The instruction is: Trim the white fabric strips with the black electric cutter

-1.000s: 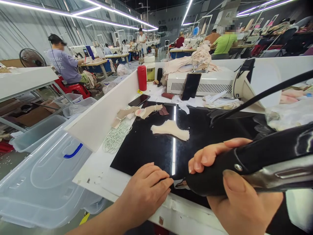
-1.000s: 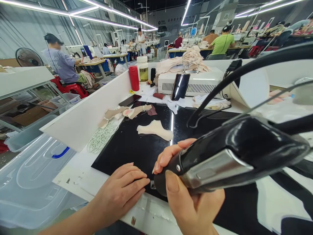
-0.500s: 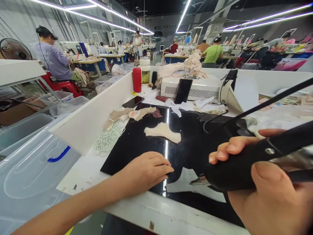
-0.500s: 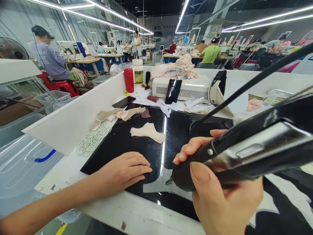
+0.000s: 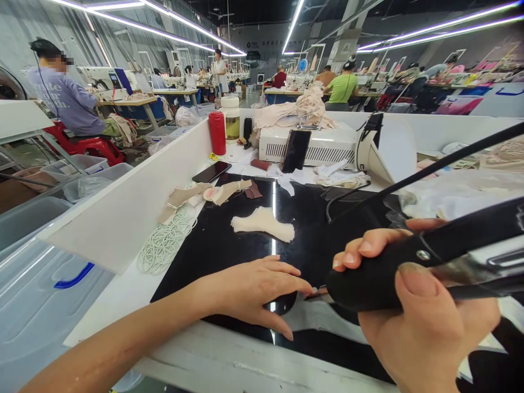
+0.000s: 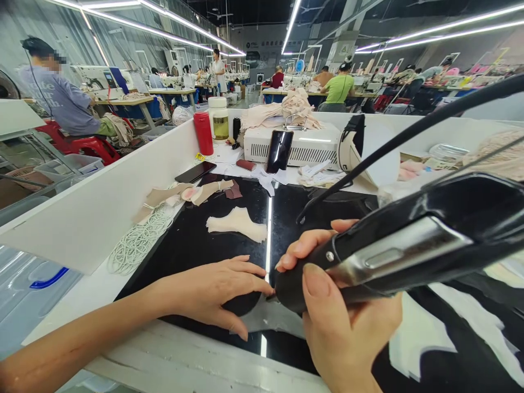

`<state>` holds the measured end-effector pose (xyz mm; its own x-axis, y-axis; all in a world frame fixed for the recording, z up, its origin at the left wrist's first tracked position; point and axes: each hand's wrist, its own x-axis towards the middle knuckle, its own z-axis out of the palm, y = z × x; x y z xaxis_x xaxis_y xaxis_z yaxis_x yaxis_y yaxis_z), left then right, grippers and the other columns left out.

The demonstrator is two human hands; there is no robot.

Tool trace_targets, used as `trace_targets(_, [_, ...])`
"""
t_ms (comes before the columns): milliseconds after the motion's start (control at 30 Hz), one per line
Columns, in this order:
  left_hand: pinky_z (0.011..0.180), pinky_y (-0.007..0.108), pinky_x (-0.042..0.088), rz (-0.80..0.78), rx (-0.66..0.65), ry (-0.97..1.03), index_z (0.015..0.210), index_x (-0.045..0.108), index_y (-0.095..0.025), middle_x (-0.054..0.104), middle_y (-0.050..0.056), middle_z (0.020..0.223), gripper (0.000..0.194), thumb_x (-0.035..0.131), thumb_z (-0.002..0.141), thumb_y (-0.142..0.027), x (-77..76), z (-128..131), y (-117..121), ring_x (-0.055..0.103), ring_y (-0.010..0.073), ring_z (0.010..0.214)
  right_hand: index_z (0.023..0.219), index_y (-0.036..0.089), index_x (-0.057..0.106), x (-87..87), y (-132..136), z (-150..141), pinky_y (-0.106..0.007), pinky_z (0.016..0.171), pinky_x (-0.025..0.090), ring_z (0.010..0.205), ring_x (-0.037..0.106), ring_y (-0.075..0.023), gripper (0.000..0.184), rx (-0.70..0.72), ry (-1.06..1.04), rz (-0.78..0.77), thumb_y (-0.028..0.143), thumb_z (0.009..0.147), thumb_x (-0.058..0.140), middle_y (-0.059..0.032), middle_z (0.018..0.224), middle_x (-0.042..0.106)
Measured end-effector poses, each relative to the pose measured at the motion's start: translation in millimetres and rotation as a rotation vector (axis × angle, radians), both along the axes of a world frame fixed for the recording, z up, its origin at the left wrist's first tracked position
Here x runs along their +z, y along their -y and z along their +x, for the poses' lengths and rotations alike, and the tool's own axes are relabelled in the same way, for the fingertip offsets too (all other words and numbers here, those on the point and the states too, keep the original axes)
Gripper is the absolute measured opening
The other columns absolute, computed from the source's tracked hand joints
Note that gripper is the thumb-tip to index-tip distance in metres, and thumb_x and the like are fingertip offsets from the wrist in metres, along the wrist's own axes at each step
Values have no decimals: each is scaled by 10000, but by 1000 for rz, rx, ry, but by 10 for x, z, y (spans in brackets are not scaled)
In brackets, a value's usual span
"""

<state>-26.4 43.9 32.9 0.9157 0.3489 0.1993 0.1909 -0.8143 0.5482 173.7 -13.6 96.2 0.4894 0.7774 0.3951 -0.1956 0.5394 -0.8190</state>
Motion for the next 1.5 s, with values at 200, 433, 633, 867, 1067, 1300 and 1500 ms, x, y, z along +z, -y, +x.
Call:
trace_targets(200, [1382, 570, 425, -50, 5, -38, 1630, 599, -216, 778, 132, 1523, 789, 960, 961, -426, 3, 9, 18, 645, 353, 1561, 1100, 295, 721, -95, -53, -21, -343, 593, 633, 623, 686, -185, 461, 31, 14, 32, 410, 769, 1020, 66, 768, 721])
trace_targets(433, [1348, 508, 473, -5, 0, -4, 1636, 580, -159, 785, 157, 1502, 880, 988, 920, -467, -15, 49, 25, 663, 345, 1540, 1115, 292, 690, -139, -41, -34, -370, 597, 621, 627, 672, -193, 484, 37, 20, 11, 435, 772, 1000, 63, 790, 692])
trace_targets(633, [1359, 537, 455, -23, 7, -20, 1653, 562, -217, 776, 141, 1522, 938, 1023, 875, -466, -14, 53, 22, 659, 351, 1545, 1074, 294, 697, -87, -45, -54, -378, 551, 610, 578, 667, -202, 404, 6, 42, 2, 316, 761, 951, 67, 740, 694])
trace_targets(867, [1357, 566, 457, -15, -6, 37, 1656, 557, -223, 794, 135, 1487, 957, 1036, 853, -428, -25, 56, 21, 686, 355, 1514, 1092, 290, 731, -98, 39, -79, -358, 545, 620, 590, 663, -196, 452, 88, -25, 24, 380, 756, 1018, 47, 747, 724])
trace_targets(1067, [1372, 572, 434, -35, 5, 14, 1617, 595, -209, 762, 161, 1533, 940, 1052, 827, -435, -42, 59, 17, 670, 367, 1529, 1125, 291, 717, -124, 67, -107, -355, 551, 638, 596, 666, -194, 449, 101, -3, 26, 392, 798, 1006, 51, 752, 719])
trace_targets(1300, [1349, 570, 468, -15, 5, 10, 1607, 607, -256, 783, 126, 1494, 917, 1054, 823, -421, -19, 60, 20, 650, 358, 1549, 1175, 308, 726, -171, 160, -164, -353, 534, 631, 575, 656, -184, 438, 167, -27, 75, 427, 844, 985, 49, 771, 702])
trace_targets(1500, [1283, 528, 548, 24, 2, 45, 1552, 652, -259, 785, 115, 1471, 875, 1056, 810, -487, -15, 72, 20, 713, 338, 1461, 1173, 312, 711, -206, 208, -206, -359, 581, 640, 609, 673, -186, 393, 219, 13, 57, 429, 890, 957, 37, 797, 696])
